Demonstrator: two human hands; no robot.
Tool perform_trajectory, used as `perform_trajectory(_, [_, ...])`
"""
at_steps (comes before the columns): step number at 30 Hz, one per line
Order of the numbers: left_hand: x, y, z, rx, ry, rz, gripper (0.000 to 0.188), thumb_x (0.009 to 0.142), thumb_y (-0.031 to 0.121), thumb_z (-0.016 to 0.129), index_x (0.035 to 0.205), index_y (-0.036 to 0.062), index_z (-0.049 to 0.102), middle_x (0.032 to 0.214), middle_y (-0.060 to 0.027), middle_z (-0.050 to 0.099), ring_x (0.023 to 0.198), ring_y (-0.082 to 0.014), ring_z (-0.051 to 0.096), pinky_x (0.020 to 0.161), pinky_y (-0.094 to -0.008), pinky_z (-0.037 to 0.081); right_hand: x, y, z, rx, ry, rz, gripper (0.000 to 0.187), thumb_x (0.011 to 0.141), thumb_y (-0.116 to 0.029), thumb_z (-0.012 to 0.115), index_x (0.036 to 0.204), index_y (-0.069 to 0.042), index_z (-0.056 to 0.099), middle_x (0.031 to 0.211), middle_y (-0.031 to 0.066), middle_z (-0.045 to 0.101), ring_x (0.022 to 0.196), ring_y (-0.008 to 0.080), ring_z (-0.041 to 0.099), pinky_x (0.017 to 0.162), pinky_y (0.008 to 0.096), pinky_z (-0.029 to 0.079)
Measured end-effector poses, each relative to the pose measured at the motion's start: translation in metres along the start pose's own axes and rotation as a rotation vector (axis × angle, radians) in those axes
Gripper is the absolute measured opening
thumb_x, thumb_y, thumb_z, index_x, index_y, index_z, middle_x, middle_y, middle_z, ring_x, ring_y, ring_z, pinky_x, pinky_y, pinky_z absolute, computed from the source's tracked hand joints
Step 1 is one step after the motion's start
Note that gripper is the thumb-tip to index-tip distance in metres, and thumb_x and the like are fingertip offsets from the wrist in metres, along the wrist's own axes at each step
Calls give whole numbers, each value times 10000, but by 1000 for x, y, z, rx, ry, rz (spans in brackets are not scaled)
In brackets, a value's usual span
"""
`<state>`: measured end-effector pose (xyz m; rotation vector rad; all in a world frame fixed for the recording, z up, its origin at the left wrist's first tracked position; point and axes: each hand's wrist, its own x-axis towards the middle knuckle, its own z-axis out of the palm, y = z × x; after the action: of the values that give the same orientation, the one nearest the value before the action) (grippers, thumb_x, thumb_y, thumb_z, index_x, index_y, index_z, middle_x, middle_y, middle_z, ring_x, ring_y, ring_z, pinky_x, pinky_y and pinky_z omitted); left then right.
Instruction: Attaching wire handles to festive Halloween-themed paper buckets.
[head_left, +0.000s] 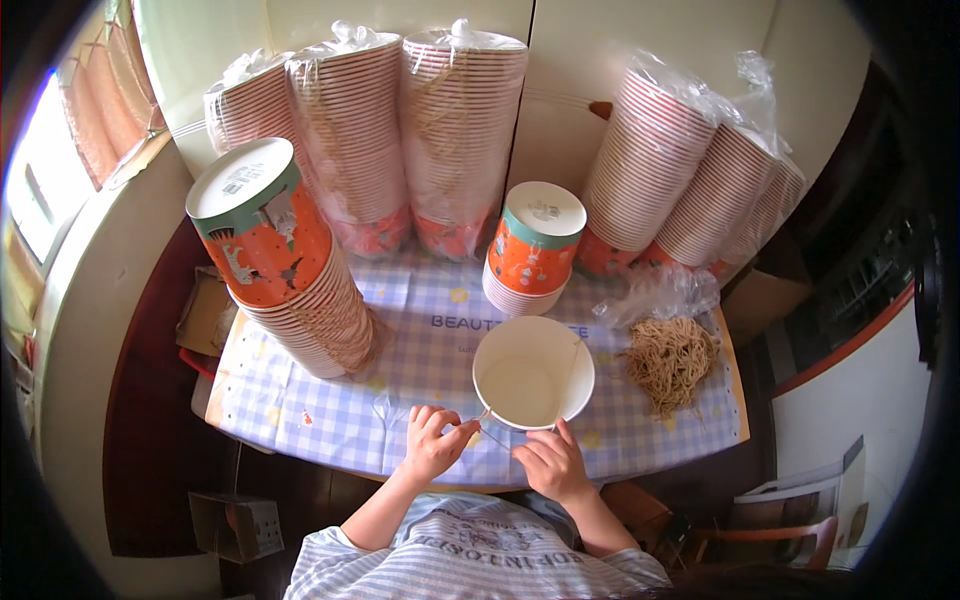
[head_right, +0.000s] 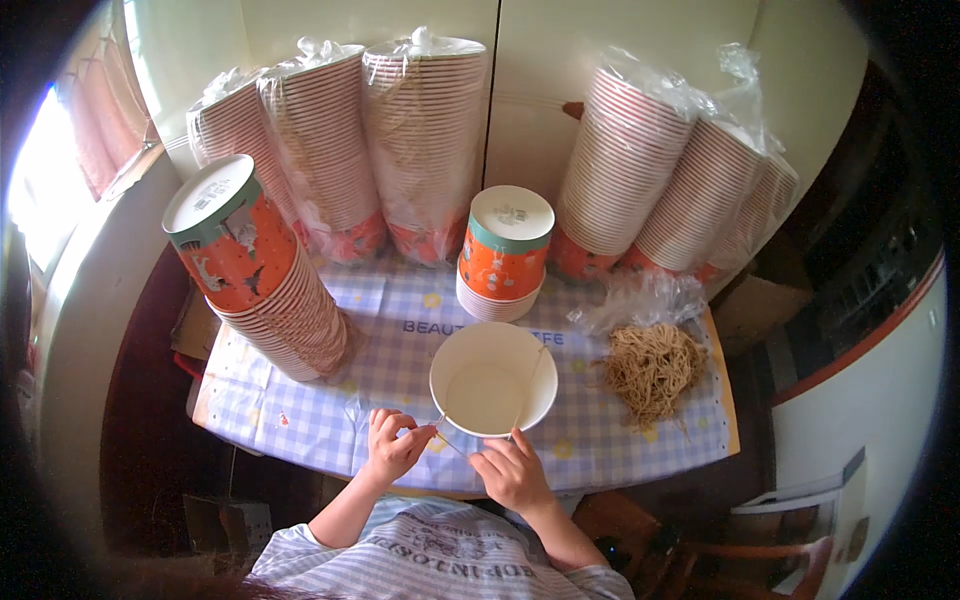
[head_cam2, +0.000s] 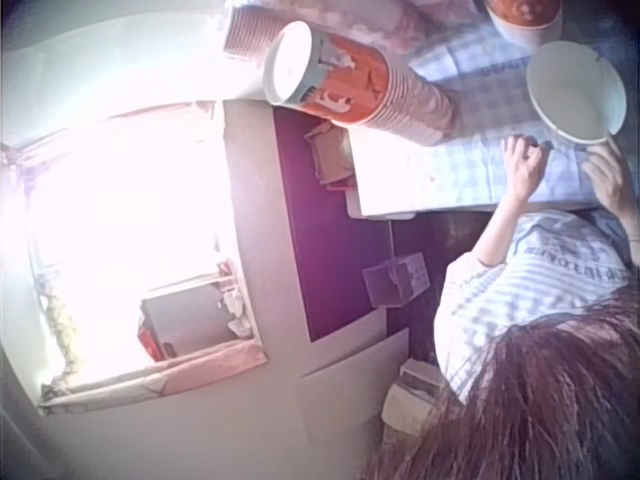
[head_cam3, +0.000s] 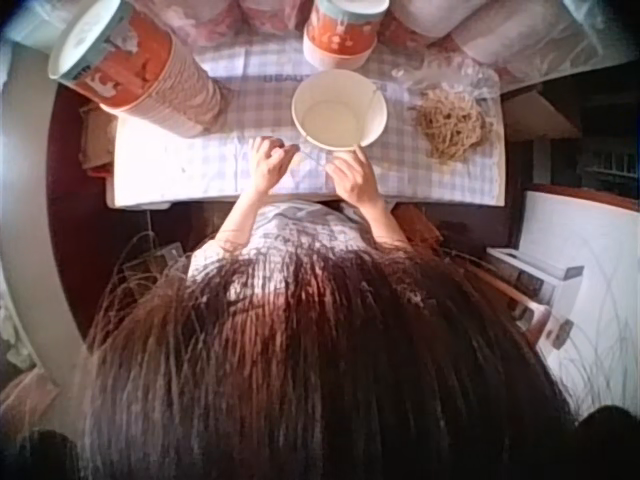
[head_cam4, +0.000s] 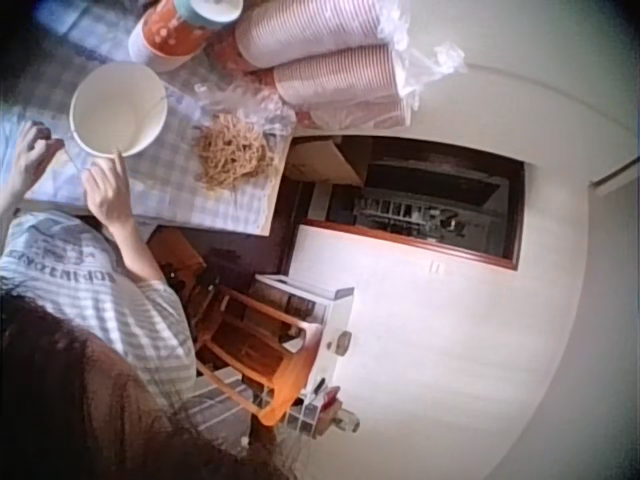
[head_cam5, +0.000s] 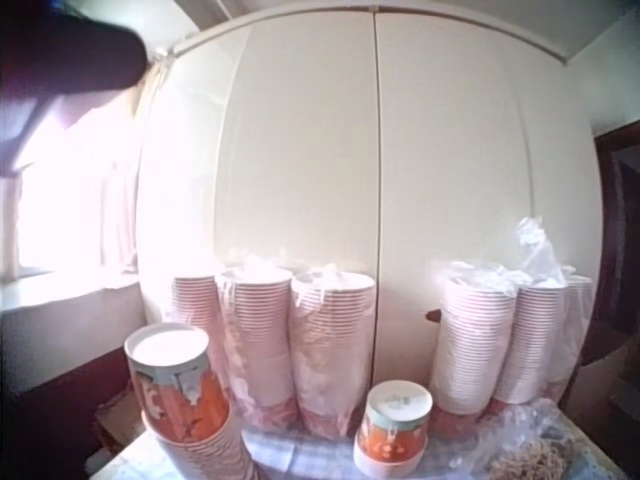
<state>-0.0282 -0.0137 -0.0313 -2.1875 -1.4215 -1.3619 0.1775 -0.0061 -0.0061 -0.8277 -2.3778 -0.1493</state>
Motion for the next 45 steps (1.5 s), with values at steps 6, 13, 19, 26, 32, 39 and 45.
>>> perform_trajectory(6, [-9, 5, 8, -155, -1, -72, 203, 619, 86, 715, 789, 146, 620, 735, 6, 513, 635, -161, 482, 547, -301, 347, -1, -34, -3, -95, -64, 150, 155, 717, -204, 612, 858, -142, 599, 817, -54, 555, 890, 94, 496, 746, 322, 313])
perform_trajectory(13, [-18, 16, 13, -494, -65, -405, 156, 681, 3, 640, 817, 71, 604, 764, -61, 564, 640, -200, 517, 582, -292, 412, 4, -41, 13, 46, -17, 180, 153, 696, -122, 619, 847, -113, 599, 796, -37, 555, 800, 131, 525, 694, 319, 359])
perform_trajectory(19, [-29, 17, 15, -1130, -223, -906, 80, 785, 19, 550, 854, 4, 587, 880, -57, 568, 773, -125, 525, 668, -240, 414, 4, -42, 18, 94, 10, 185, 139, 682, -103, 626, 818, -105, 598, 777, -26, 557, 777, 143, 533, 689, 322, 368])
perform_trajectory(26, [-39, 16, 22, -1693, -192, -1114, 72, 827, 49, 528, 846, 18, 590, 897, -45, 555, 838, -126, 513, 751, -267, 402, 1, -41, 20, 121, 16, 208, 128, 685, -131, 618, 807, -116, 582, 776, -28, 545, 795, 140, 528, 713, 327, 369])
perform_trajectory(32, [-36, 20, 20, -1618, -196, -1167, 36, 809, 64, 582, 789, 38, 596, 854, -35, 566, 799, -122, 523, 723, -262, 407, -2, -41, 21, 114, 10, 199, 114, 675, -134, 621, 780, -120, 580, 741, -31, 541, 777, 137, 524, 707, 335, 362])
perform_trajectory(39, [-12, 12, 13, -1562, -164, -1287, 46, 794, 77, 611, 760, 49, 599, 761, -10, 581, 708, -94, 524, 646, -221, 412, -5, -41, 15, 155, 11, 131, 87, 659, -124, 617, 734, -125, 573, 690, -38, 532, 751, 133, 521, 705, 337, 352])
perform_trajectory(45, [0, 0, 20, -1460, -167, -1169, 50, 795, 76, 616, 796, 27, 605, 753, 1, 586, 682, -47, 485, 622, -197, 377, -8, -33, 17, 205, 49, 125, 63, 644, -109, 605, 683, -123, 558, 665, -34, 531, 727, 141, 525, 695, 339, 357])
